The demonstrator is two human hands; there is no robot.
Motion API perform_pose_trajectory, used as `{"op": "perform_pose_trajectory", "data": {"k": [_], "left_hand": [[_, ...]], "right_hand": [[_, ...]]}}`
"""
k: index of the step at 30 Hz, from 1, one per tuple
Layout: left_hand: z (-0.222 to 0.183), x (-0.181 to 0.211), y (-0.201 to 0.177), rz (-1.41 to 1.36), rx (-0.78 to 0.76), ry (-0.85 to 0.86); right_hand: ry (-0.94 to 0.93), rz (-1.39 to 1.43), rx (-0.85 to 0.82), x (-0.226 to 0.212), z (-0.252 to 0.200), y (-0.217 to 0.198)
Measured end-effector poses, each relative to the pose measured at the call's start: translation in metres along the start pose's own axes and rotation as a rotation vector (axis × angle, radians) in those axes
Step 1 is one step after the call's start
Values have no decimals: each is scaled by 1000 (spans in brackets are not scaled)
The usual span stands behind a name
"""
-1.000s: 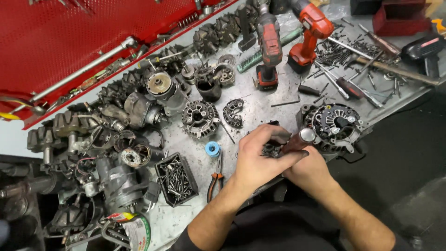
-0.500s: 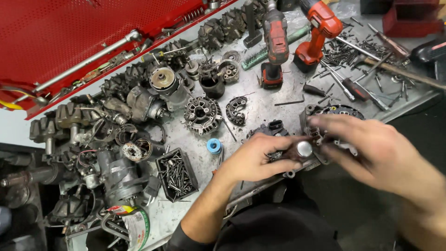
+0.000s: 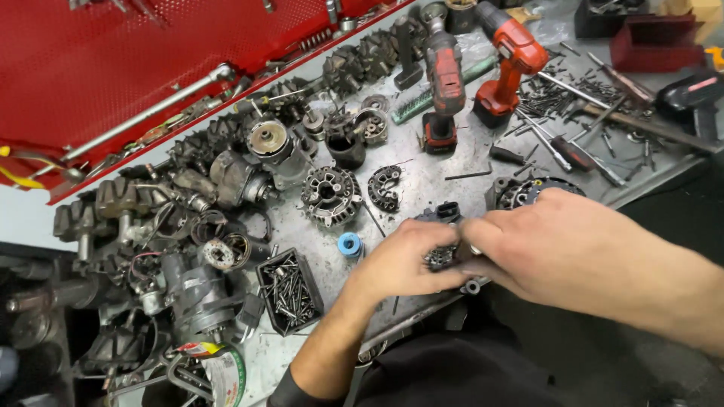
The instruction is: Disassembling and inspecting parts of multiple car alternators on a workshop workbench.
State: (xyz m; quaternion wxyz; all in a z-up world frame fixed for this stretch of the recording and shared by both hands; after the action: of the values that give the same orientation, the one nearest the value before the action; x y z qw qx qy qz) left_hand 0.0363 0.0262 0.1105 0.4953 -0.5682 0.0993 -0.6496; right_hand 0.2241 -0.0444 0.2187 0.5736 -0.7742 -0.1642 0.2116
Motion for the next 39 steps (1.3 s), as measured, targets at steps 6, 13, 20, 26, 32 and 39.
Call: {"op": "perform_pose_trajectory", "data": {"k": [6, 13, 20, 26, 32, 39], "left_hand": [[-8, -17, 15, -56, 6, -116], [-10, -60, 20, 333, -35, 60], [-40, -81, 80, 393, 160, -292], [-25, -5, 66, 393, 115, -838], [-35, -39, 24, 371, 159, -510], [-45, -56, 46, 284, 32, -520]], "right_hand": [[93, 40, -132, -2, 10, -23], [-604, 522, 374, 15, 31, 10], [-604, 1511, 195, 13, 42, 107], [-131, 1737, 1163, 9, 49, 122], [-70, 1576, 892, 48, 60, 82], [-199, 1800, 765, 44, 85, 116]]}}
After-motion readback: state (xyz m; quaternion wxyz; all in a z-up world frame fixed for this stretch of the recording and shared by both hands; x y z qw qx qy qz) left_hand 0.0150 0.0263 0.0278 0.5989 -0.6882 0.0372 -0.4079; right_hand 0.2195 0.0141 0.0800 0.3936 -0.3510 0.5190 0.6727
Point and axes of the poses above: each hand's wrist, its own z-axis towards the middle knuckle, its own y-axis out of the palm, x = y × z, the point moved 1 cm from there along z, towards the middle knuckle, and after that the axes turned 10 degrees about z, right-handed, at the moved point
